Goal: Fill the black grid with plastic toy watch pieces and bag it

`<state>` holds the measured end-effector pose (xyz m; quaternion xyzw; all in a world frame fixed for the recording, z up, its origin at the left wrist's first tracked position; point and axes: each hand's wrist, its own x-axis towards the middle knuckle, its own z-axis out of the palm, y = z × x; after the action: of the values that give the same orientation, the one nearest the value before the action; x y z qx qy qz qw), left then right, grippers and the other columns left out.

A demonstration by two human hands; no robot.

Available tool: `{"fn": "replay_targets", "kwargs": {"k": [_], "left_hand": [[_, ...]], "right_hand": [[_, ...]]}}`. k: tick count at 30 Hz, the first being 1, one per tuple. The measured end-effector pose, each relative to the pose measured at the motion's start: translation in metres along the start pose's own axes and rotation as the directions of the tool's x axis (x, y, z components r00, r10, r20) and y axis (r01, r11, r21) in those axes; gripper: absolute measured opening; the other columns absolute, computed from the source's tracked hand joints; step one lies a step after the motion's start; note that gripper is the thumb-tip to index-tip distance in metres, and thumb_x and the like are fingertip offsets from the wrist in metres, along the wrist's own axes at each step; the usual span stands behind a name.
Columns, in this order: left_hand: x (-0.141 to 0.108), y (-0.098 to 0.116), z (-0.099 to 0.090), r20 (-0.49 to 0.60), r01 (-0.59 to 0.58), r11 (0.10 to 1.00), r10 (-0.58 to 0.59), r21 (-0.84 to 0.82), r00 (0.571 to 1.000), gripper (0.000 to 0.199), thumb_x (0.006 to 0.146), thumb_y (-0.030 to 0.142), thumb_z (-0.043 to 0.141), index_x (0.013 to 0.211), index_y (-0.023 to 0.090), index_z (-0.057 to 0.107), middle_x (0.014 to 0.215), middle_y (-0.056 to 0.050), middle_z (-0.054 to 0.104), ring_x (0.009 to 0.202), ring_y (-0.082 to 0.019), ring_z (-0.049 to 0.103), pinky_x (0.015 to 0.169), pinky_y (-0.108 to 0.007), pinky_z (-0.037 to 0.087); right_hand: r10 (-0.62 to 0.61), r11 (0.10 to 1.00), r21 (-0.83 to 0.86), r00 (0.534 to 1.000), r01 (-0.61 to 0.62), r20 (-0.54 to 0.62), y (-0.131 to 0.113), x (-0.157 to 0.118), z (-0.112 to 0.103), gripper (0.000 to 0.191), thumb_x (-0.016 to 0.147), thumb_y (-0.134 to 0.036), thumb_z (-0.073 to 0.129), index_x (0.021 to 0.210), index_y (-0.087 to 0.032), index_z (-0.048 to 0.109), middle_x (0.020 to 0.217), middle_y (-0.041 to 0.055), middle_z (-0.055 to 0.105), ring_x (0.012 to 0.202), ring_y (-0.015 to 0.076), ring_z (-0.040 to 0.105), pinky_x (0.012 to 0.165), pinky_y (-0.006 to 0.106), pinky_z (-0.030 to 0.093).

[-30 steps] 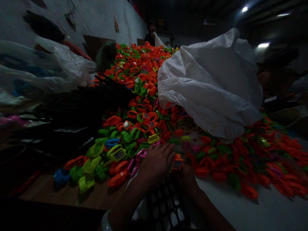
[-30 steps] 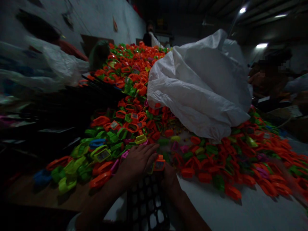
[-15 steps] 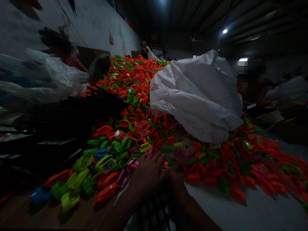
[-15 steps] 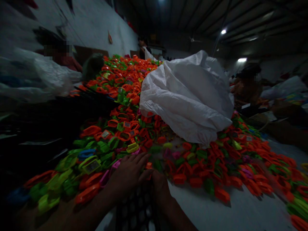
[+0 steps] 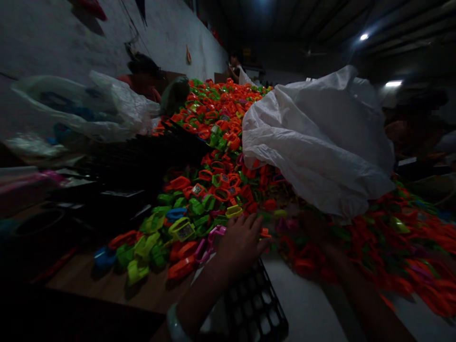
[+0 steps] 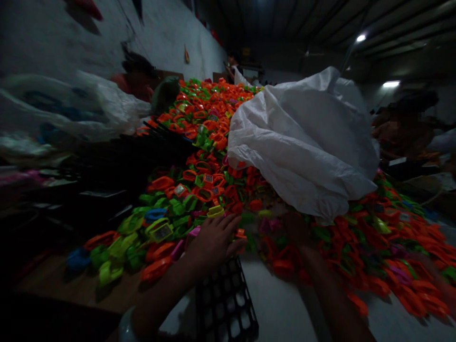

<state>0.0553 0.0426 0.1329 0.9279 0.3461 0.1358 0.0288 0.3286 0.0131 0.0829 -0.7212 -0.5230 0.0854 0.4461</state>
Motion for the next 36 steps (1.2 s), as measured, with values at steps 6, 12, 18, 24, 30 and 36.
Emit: {"fn": "replay_targets", "kwargs": {"k": [6, 12, 18, 24, 30, 36], "left_hand": [[-0.025, -0.024, -0.018, 0.013, 0.043, 0.999, -0.043, -0.001, 0.999, 0.050, 0.096, 0.052, 0.036, 0.137, 0.026, 0.044, 0.148, -0.005, 0.041, 0.139, -0.028, 0.032, 0.110, -0.055, 0.026], [-0.038, -0.031, -0.006, 0.069, 0.065, 0.989, -0.056, -0.130, 0.996, 0.049, 0.099, 0.042, 0.034, 0.143, 0.021, 0.035, 0.151, -0.005, 0.036, 0.137, -0.025, 0.033, 0.109, -0.046, 0.033], [-0.039, -0.026, 0.002, 0.017, 0.079, 0.982, -0.077, -0.169, 0.997, 0.049, 0.099, 0.041, 0.033, 0.143, 0.021, 0.036, 0.148, -0.005, 0.041, 0.132, -0.025, 0.036, 0.108, -0.046, 0.034], [-0.040, -0.028, 0.002, 0.045, 0.102, 0.975, -0.095, -0.197, 0.994, 0.049, 0.099, 0.041, 0.033, 0.144, 0.022, 0.034, 0.148, -0.004, 0.041, 0.132, -0.023, 0.038, 0.109, -0.044, 0.033], [-0.042, -0.025, -0.011, 0.093, 0.114, 0.971, -0.096, -0.211, 0.991, 0.051, 0.099, 0.046, 0.025, 0.145, 0.024, 0.032, 0.150, -0.005, 0.038, 0.137, -0.026, 0.032, 0.109, -0.053, 0.030], [-0.041, -0.013, -0.011, 0.091, 0.164, 0.984, -0.158, -0.070, 0.983, 0.058, 0.097, 0.052, 0.027, 0.146, 0.021, 0.029, 0.152, -0.009, 0.032, 0.141, -0.032, 0.025, 0.109, -0.065, 0.017]], "right_hand": [[0.101, 0.992, 0.073, 0.995, -0.101, 0.003, -0.005, -0.040, -0.002, 0.032, 0.081, -0.050, 0.061, 0.089, -0.019, 0.066, 0.092, 0.0114, 0.070, 0.085, 0.0247, 0.065, 0.073, 0.037, 0.053], [0.192, 0.854, 0.411, 0.927, -0.319, 0.321, -0.067, -0.142, 0.035, 0.035, 0.069, -0.049, 0.071, 0.084, -0.018, 0.066, 0.082, 0.0084, 0.071, 0.078, 0.0243, 0.067, 0.071, 0.034, 0.054], [0.064, 0.871, 0.405, 0.881, -0.279, 0.469, -0.099, -0.176, 0.096, 0.017, 0.073, -0.033, 0.058, 0.075, -0.019, 0.066, 0.077, 0.0052, 0.071, 0.073, 0.0214, 0.064, 0.066, 0.030, 0.051], [-0.072, 0.895, 0.429, 0.910, -0.122, 0.408, -0.093, -0.174, 0.114, 0.020, 0.076, -0.029, 0.051, 0.075, -0.020, 0.068, 0.074, 0.0041, 0.070, 0.069, 0.0192, 0.061, 0.061, 0.027, 0.049], [-0.135, 0.948, 0.318, 0.921, 0.012, 0.366, -0.095, -0.178, 0.127, 0.020, 0.081, -0.029, 0.049, 0.082, -0.021, 0.068, 0.078, 0.0066, 0.071, 0.068, 0.0189, 0.061, 0.062, 0.027, 0.047], [-0.155, 0.932, 0.362, 0.909, 0.004, 0.387, -0.105, -0.178, 0.137, 0.038, 0.094, -0.036, 0.034, 0.081, -0.020, 0.066, 0.078, 0.0061, 0.068, 0.068, 0.0167, 0.060, 0.062, 0.025, 0.047]]}}
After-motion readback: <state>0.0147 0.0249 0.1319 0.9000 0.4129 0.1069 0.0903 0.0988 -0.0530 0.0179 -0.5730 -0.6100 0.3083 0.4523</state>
